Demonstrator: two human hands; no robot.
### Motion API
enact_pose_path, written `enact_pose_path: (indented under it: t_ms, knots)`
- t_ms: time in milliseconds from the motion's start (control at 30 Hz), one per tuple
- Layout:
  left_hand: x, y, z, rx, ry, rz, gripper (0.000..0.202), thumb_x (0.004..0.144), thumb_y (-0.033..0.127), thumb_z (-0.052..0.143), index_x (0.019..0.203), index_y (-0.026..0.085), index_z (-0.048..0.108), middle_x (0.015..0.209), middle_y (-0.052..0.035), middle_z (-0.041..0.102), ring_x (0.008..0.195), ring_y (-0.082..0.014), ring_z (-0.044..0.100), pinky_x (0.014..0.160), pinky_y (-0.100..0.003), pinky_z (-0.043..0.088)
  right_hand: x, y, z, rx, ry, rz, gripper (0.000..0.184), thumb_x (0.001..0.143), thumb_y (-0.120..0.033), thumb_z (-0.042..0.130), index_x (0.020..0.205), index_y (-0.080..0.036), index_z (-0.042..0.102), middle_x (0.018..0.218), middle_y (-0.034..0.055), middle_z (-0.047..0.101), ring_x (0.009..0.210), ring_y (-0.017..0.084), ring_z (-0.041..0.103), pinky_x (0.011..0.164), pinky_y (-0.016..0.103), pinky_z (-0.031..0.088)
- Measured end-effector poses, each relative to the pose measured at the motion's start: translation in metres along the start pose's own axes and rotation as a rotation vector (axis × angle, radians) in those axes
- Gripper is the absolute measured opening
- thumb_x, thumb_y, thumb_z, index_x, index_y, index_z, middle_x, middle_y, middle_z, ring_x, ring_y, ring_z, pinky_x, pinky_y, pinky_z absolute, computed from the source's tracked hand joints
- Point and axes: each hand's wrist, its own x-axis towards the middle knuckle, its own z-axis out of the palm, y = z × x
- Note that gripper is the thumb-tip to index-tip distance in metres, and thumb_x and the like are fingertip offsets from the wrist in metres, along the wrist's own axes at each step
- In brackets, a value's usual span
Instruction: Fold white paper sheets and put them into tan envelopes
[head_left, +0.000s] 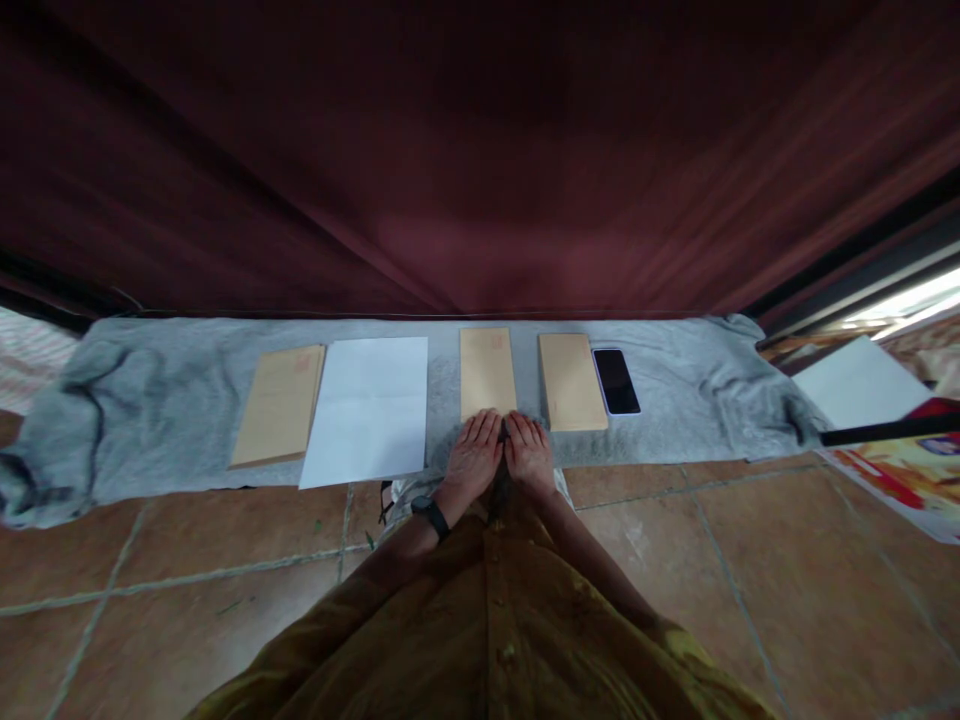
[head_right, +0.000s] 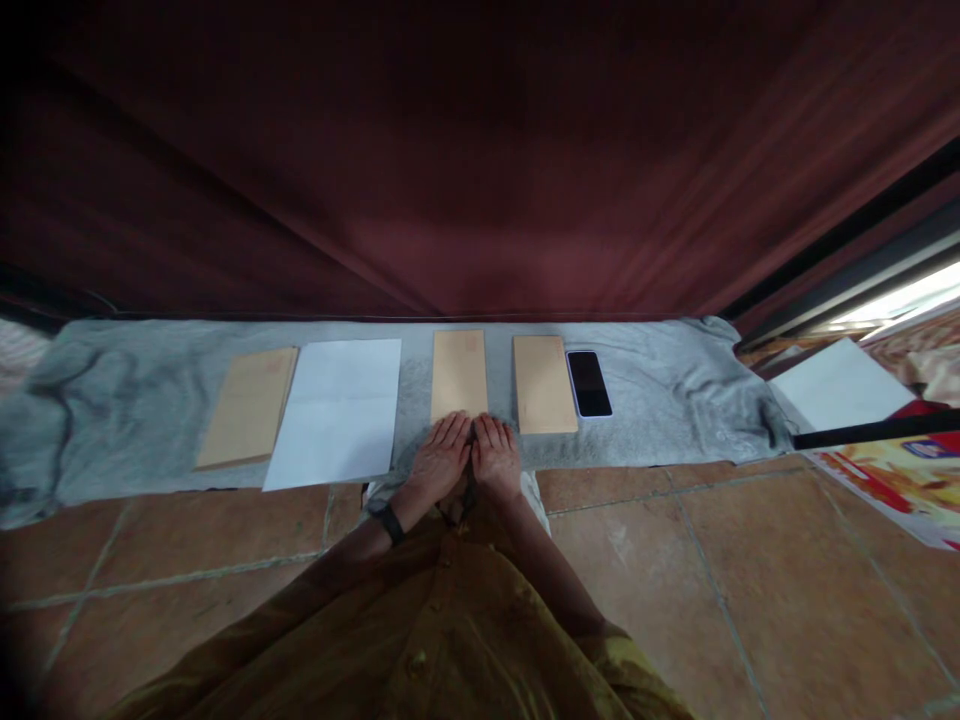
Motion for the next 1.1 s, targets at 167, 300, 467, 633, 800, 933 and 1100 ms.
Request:
enact_pose_path:
  t_ms: [167, 300, 467, 633, 800, 933, 1100]
  knots:
    - [-0.009, -0.013, 0.0, 0.003, -0.01, -0.008, 0.057, 0.099, 0.021, 0.034, 0.153, 0.007, 0.042, 0.161, -0.0148, 0.041, 0.153, -0.0242, 0.031, 0.126, -0.044, 0.027, 0.01, -0.009, 0.004, -0.004, -0.031, -0.057, 0.046, 0.103, -0.027, 0.042, 0.145, -0.013, 0.056, 0.151, 0.0116, 0.055, 0.145, 0.027, 0.044, 0.124, 0.049, 0.027]
    - [-0.02, -0.024, -0.007, 0.018, -0.011, -0.051, 0.057, 0.097, 0.018, 0.035, 0.152, 0.005, 0.044, 0.16, -0.0158, 0.042, 0.153, -0.025, 0.031, 0.126, -0.044, 0.027, 0.02, -0.024, 0.013, 0.013, -0.092, -0.112, 0.046, 0.103, -0.025, 0.042, 0.145, -0.011, 0.056, 0.153, 0.011, 0.053, 0.144, 0.024, 0.045, 0.124, 0.043, 0.03]
    - [-0.024, -0.029, -0.013, 0.032, -0.014, -0.08, 0.056, 0.098, 0.019, 0.034, 0.15, 0.004, 0.046, 0.159, -0.017, 0.042, 0.152, -0.0271, 0.033, 0.125, -0.046, 0.029, 0.023, -0.032, 0.018, 0.015, -0.103, -0.128, 0.047, 0.103, -0.026, 0.042, 0.147, -0.013, 0.054, 0.154, 0.0103, 0.052, 0.144, 0.023, 0.046, 0.124, 0.042, 0.032]
    - [-0.024, -0.027, -0.011, 0.005, 0.022, -0.102, 0.056, 0.1, 0.024, 0.035, 0.153, 0.01, 0.044, 0.159, -0.0157, 0.044, 0.152, -0.0263, 0.034, 0.125, -0.049, 0.03, 0.012, -0.017, 0.011, -0.011, -0.054, -0.071, 0.048, 0.104, -0.027, 0.042, 0.149, -0.016, 0.052, 0.154, 0.0102, 0.052, 0.143, 0.024, 0.048, 0.123, 0.044, 0.032]
    - [-0.025, -0.027, -0.011, -0.004, 0.043, -0.099, 0.056, 0.1, 0.026, 0.036, 0.154, 0.012, 0.042, 0.158, -0.015, 0.045, 0.151, -0.0265, 0.037, 0.125, -0.05, 0.029, 0.002, -0.001, 0.004, -0.038, -0.005, -0.017, 0.048, 0.105, -0.027, 0.04, 0.15, -0.014, 0.05, 0.153, 0.0115, 0.053, 0.14, 0.025, 0.051, 0.122, 0.045, 0.032]
    - [-0.023, -0.025, -0.012, 0.024, 0.031, -0.101, 0.054, 0.101, 0.027, 0.036, 0.151, 0.009, 0.046, 0.158, -0.0162, 0.045, 0.151, -0.0281, 0.035, 0.127, -0.052, 0.024, -0.001, 0.001, 0.002, -0.036, 0.006, 0.011, 0.048, 0.105, -0.026, 0.039, 0.148, -0.011, 0.052, 0.152, 0.0128, 0.054, 0.14, 0.026, 0.051, 0.121, 0.045, 0.032]
    - [-0.012, -0.013, -0.008, 0.014, 0.018, -0.041, 0.054, 0.102, 0.029, 0.036, 0.15, 0.009, 0.047, 0.16, -0.0142, 0.044, 0.152, -0.0279, 0.033, 0.128, -0.051, 0.021, 0.0, -0.001, 0.001, -0.028, 0.016, 0.042, 0.047, 0.104, -0.026, 0.04, 0.146, -0.011, 0.053, 0.15, 0.0138, 0.056, 0.139, 0.027, 0.05, 0.12, 0.045, 0.033]
